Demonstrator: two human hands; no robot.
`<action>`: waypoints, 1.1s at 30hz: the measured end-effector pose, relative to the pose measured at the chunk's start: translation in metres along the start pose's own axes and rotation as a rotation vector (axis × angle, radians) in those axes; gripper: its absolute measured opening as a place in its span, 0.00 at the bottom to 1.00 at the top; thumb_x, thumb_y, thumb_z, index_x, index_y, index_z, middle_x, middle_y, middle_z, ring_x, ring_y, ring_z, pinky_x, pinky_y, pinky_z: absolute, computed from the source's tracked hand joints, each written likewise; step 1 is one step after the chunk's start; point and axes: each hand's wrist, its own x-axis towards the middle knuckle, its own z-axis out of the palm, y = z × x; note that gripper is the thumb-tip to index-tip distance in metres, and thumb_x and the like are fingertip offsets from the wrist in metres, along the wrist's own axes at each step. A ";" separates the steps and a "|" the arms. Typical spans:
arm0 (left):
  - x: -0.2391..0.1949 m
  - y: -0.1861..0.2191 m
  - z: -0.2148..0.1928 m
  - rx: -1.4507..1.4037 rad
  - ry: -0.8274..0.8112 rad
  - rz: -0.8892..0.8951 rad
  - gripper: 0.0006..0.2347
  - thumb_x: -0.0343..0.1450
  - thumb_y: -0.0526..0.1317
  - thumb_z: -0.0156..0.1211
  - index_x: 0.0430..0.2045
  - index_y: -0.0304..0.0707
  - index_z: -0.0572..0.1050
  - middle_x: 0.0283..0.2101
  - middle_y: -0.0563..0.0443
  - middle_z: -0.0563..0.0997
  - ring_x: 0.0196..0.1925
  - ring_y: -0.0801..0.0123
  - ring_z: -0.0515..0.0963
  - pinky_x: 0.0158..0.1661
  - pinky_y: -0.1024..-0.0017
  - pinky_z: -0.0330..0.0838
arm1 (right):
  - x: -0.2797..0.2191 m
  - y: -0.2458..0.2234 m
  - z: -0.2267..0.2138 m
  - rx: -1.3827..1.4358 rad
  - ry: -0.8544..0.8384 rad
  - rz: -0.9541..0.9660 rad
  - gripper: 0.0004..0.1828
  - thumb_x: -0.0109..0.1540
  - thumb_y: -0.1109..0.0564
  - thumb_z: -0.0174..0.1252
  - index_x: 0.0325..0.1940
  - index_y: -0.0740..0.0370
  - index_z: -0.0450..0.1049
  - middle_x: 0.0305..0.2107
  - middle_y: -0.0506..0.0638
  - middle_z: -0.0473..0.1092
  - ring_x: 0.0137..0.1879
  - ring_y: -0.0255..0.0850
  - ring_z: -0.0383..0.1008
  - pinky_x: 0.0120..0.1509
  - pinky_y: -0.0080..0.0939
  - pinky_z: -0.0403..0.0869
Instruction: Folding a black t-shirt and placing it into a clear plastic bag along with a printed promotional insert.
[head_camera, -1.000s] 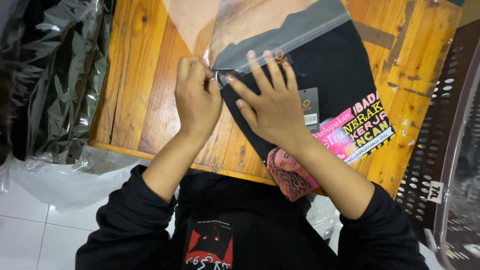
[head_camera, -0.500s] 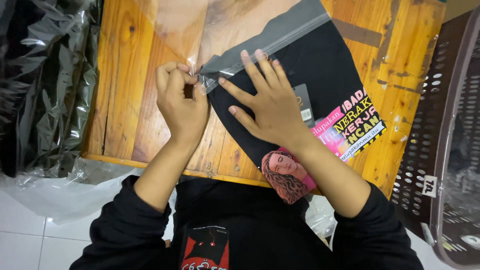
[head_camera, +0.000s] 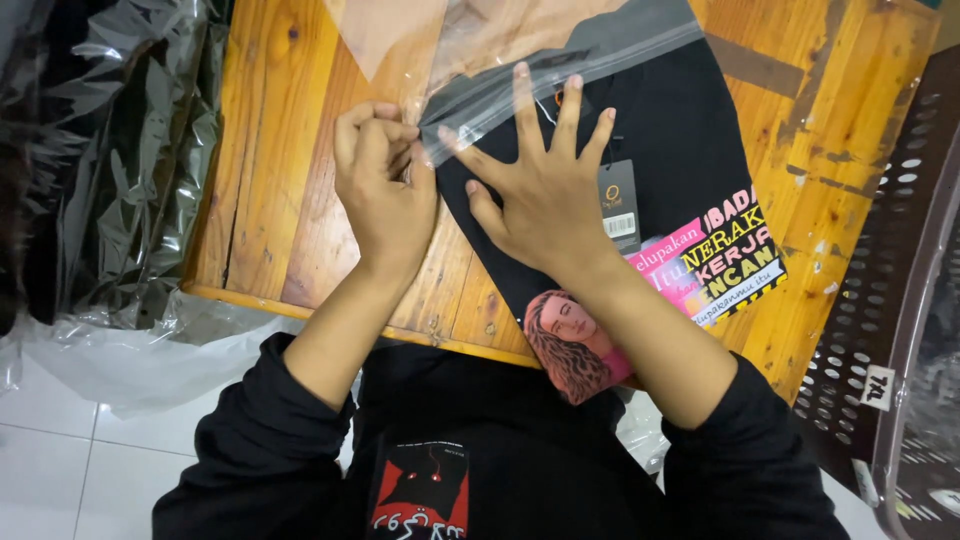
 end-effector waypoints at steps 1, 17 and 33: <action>0.000 0.000 0.000 0.000 0.001 0.000 0.06 0.70 0.21 0.54 0.32 0.31 0.71 0.47 0.41 0.69 0.43 0.64 0.80 0.38 0.76 0.81 | 0.001 -0.001 0.001 0.000 0.001 -0.001 0.27 0.66 0.39 0.56 0.71 0.25 0.71 0.73 0.66 0.48 0.71 0.83 0.50 0.60 0.91 0.61; -0.003 -0.002 0.000 0.205 -0.021 0.134 0.07 0.69 0.22 0.56 0.23 0.33 0.69 0.46 0.48 0.72 0.41 0.64 0.80 0.31 0.69 0.71 | 0.002 -0.010 0.012 -0.042 -0.031 0.085 0.35 0.67 0.39 0.55 0.78 0.16 0.56 0.74 0.66 0.47 0.73 0.83 0.48 0.64 0.91 0.60; 0.008 -0.014 -0.006 0.201 -0.069 0.124 0.11 0.66 0.21 0.60 0.28 0.37 0.67 0.49 0.46 0.70 0.48 0.42 0.82 0.42 0.54 0.80 | -0.025 0.057 -0.020 0.377 0.236 -0.062 0.10 0.63 0.51 0.66 0.45 0.57 0.81 0.34 0.53 0.75 0.43 0.51 0.77 0.50 0.48 0.73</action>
